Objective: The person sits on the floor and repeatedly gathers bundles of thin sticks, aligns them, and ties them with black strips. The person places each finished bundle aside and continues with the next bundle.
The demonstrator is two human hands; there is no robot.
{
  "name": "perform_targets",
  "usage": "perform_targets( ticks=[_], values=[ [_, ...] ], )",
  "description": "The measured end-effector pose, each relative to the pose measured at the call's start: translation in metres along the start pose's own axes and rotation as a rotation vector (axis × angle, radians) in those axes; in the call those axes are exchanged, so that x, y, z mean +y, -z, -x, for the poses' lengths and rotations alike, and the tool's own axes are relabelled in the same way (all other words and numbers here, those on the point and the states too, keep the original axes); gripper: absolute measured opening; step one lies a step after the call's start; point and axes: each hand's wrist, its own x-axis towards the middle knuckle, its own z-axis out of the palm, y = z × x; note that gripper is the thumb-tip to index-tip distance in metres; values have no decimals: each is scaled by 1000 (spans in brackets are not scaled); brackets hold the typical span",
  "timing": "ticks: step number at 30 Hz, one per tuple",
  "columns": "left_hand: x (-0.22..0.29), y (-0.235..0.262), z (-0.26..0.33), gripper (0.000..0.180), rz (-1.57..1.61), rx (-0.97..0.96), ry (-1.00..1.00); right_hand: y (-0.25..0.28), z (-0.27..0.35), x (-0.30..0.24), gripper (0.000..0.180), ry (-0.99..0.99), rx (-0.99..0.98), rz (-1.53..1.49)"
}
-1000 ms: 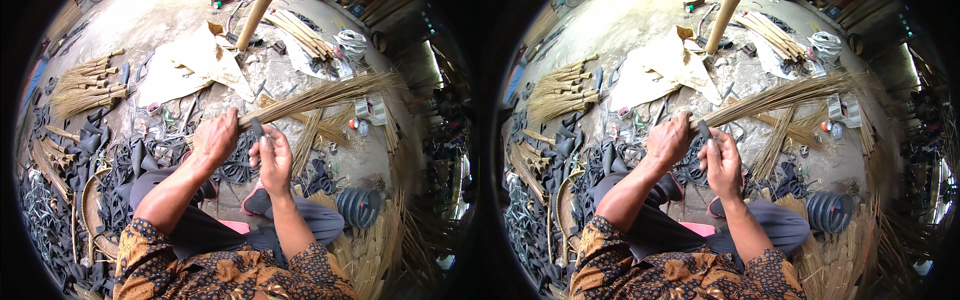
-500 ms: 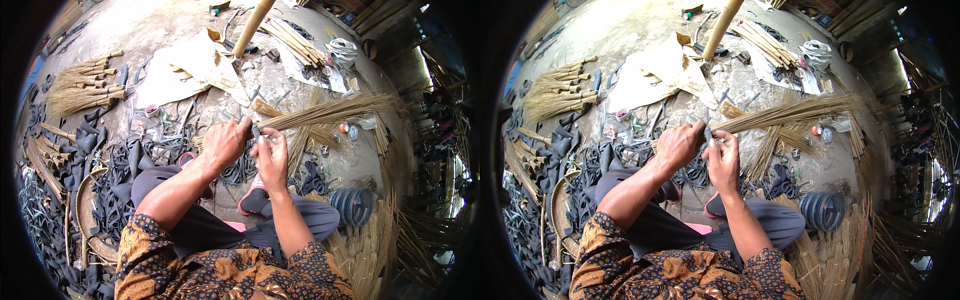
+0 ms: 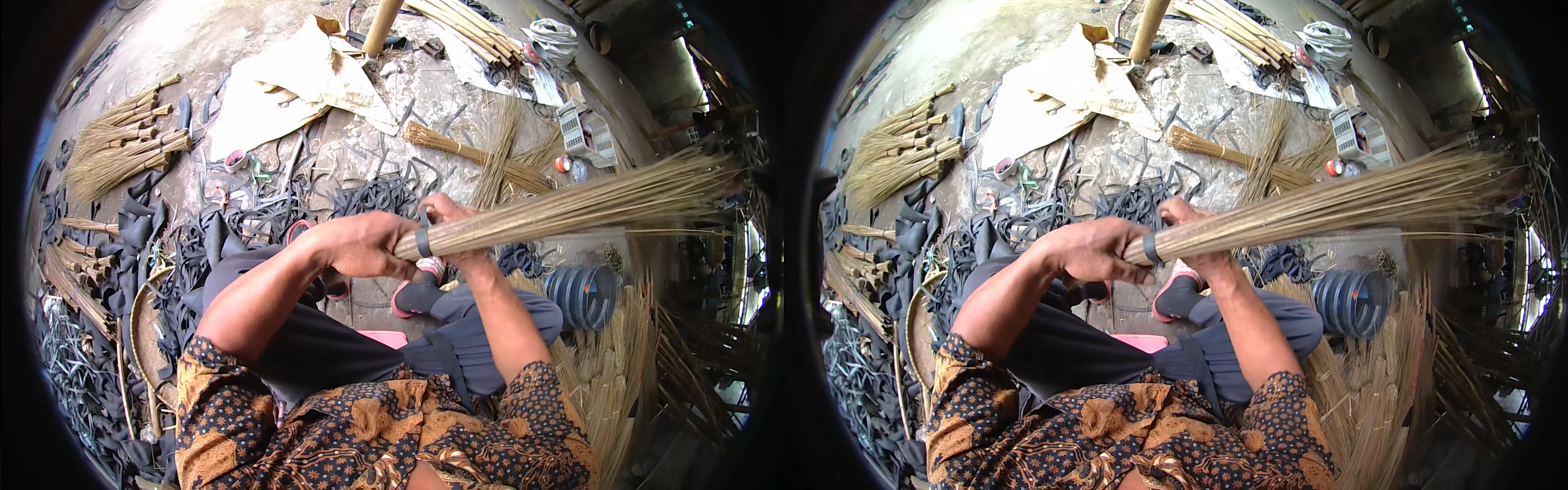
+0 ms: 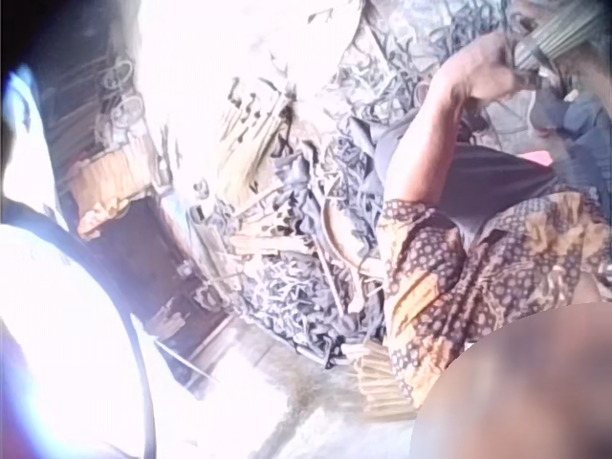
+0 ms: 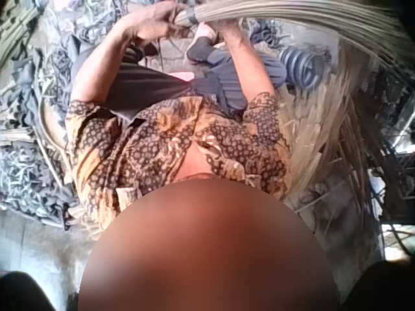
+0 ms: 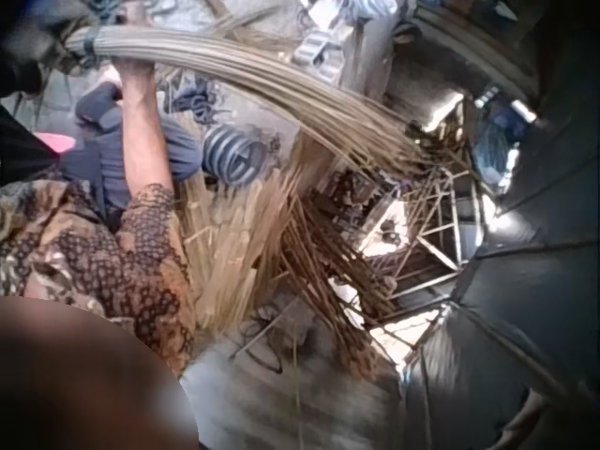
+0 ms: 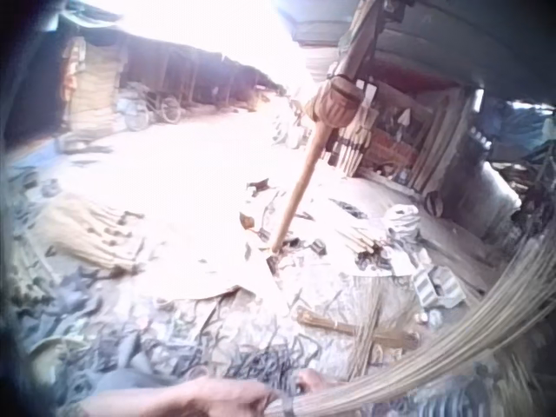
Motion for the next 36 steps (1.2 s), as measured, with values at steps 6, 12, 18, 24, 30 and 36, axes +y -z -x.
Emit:
perform_targets(
  ticks=[6, 12, 18, 24, 30, 36],
  values=[
    [-8, -1, -14, 41, 124, -17, -18, 20, -33, -21, 27, 223, 115, -128],
    [-35, -3, -29, 33, -579, 548, 263, 54, -34, -57, 28, -554, -354, -161],
    [-50, -13, -37, 23, -715, 542, 309, 14, -82, -47, 32, -550, -302, -77],
    [-60, -7, -36, 19, -688, 694, 281, 6, -54, -45, 37, -683, -169, -933],
    [-76, 1, -43, 30, -676, 796, 317, -16, -13, -71, 29, -742, 103, -1087],
    [-91, 8, -44, 28, -735, 814, 385, -13, 6, -73, 28, -636, -117, -615]
  ],
)
